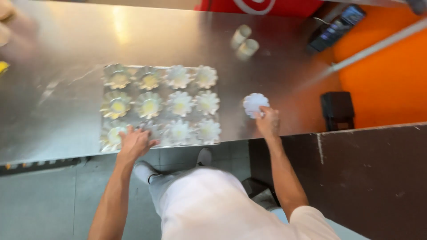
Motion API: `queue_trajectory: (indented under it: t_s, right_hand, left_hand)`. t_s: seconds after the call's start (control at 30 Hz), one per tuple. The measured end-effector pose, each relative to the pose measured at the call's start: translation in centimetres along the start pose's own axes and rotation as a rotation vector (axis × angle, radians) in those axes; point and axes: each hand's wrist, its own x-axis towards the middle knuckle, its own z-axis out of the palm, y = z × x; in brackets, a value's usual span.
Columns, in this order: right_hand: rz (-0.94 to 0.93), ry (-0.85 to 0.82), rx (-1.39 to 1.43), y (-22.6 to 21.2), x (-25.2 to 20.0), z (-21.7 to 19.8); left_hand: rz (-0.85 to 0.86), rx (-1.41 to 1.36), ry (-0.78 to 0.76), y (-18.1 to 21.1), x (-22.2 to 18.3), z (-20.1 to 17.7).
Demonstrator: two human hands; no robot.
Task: Placing paper liners into metal tart or cupcake molds on a baking tray in a bakery setting.
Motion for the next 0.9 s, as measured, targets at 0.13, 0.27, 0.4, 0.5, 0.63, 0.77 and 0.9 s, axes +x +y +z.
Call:
queue_trajectory:
  t_s: [0.13, 0.27, 0.4, 0.5, 0.63, 0.77, 0.9]
  right_hand:
    - [-0.048, -0.142, -0.207, -1.8, -0.1, -0.9]
    - [-0.089, -0.180, -0.245, 1.0, 0.1, 1.6]
    - [-0.192, -0.109, -0.209, 3.1, 0.3, 2.9]
    - [-0.197, -0.094, -0.161, 3.7, 1.2, 2.4]
    - [-0.094, -0.134, -0.075, 2.6, 1.9, 0.1]
    - [0.072, -0.246, 0.193, 2.3, 3.0, -1.2]
    - [0.284, -0.326, 0.259, 2.9, 3.9, -0.6]
  left_hand:
    - [-0.107, 0.101, -0.074, 1.3, -0.4, -1.0]
    - [-0.115, 0.100, -0.115, 1.4, 0.0, -0.9]
    - [-0.139, 0.046, -0.113, 1.5, 0.3, -1.2]
    - [-0.161, 0.004, -0.057, 1.7, 1.0, -1.7]
    - [-0.188, -0.002, -0.034, 1.0, 1.6, -0.8]
    - [-0.167, 0.021, 0.024, 0.5, 1.7, 1.3]
    - [-0.094, 0.034, 0.007, -0.3, 1.3, 2.2]
